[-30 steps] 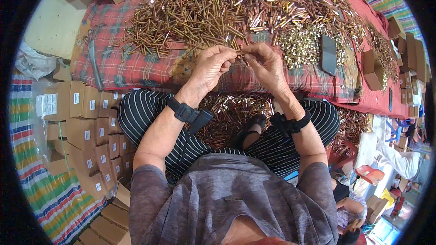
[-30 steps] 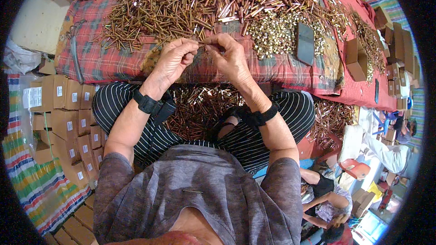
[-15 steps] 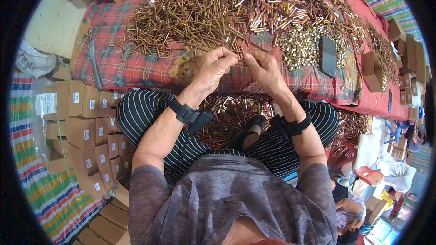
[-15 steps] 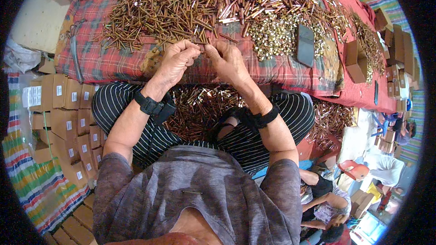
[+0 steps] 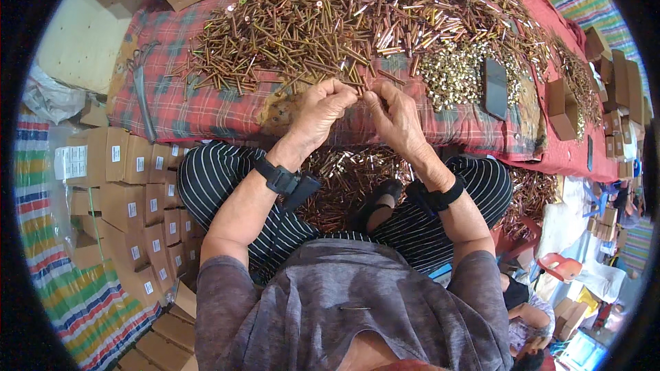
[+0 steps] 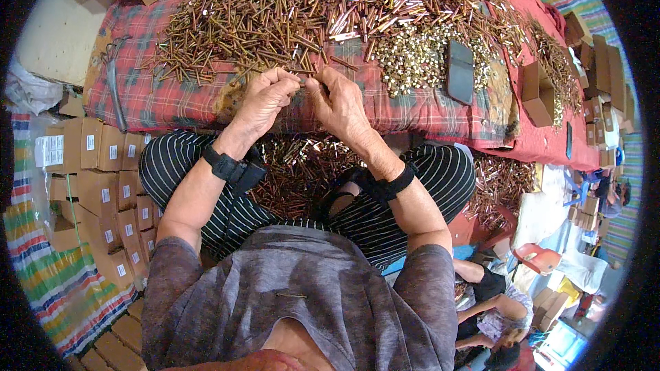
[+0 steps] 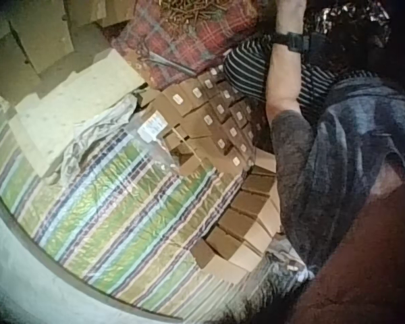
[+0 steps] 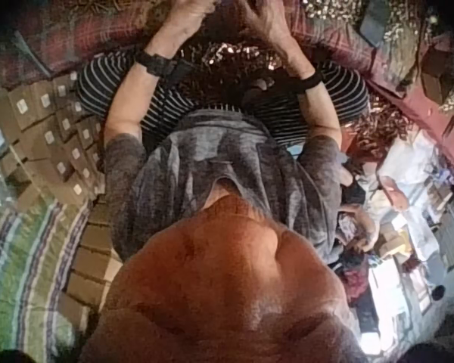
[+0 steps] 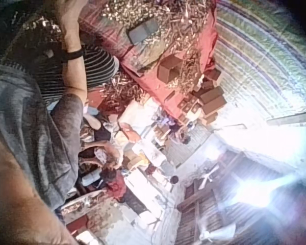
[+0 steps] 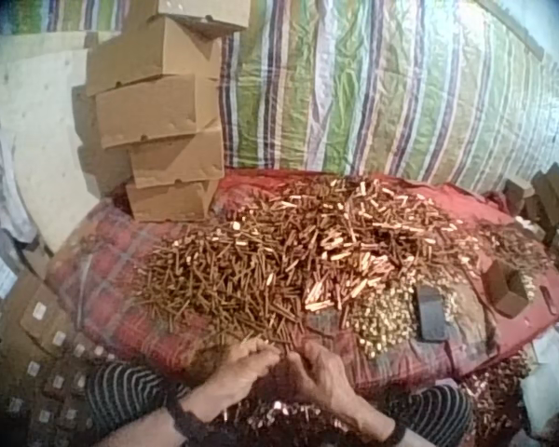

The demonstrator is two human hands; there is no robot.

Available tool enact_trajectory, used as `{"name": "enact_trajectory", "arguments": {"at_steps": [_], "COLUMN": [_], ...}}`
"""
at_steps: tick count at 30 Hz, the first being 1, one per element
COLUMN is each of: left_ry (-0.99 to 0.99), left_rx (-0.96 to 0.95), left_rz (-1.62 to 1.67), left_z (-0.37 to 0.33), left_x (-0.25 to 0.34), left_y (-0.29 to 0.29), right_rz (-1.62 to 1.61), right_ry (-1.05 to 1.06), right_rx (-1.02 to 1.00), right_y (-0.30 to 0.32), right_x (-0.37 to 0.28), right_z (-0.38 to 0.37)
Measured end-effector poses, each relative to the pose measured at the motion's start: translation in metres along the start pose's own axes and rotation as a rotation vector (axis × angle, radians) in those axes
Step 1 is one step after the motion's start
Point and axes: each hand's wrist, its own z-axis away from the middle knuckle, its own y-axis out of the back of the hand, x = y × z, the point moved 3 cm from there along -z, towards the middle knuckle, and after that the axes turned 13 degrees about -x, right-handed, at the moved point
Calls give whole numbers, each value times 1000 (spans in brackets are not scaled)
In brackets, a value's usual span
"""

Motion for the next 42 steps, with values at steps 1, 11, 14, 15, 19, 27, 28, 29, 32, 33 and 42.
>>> {"name": "enact_trajectory", "arguments": {"at_steps": [1, 11, 14, 15, 19, 27, 28, 29, 32, 33, 42], "left_ry": [0, 0, 62, 59, -22, -26, -26, -9, -2, -12, -88], "left_rx": [1, 3, -11, -9, 3, -3, -6, 2, 8, 3, 70], "left_rz": [1, 70, 236, 245, 6, 39, 40, 12, 16, 48, -1073], "left_z": [1, -1, -3, -3, 0, 0, -1, -1, -1, 0, 3], "left_x": [0, -1, -6, -7, 3, 3, 2, 1, -5, -6, 28], "left_y": [-1, 2, 4, 5, -2, 0, -1, -2, 0, 1, 14], "right_rz": [0, -149, -31, -83, 22, 60, 62, -218, -160, 179, 501], "right_ry": [0, -85, 95, 65, -122, 124, 123, -128, -121, 138, -85], "right_rx": [-2, -33, 52, 34, -52, 66, 66, -87, -81, 80, 136], "right_y": [2, -4, -4, -4, -2, -3, -1, -3, -5, -1, 21], "right_x": [0, 5, 5, 6, 6, 0, 3, 16, 12, -1, 51], "right_z": [0, 0, 0, 0, 1, 0, 0, -2, -1, -1, -16]}}
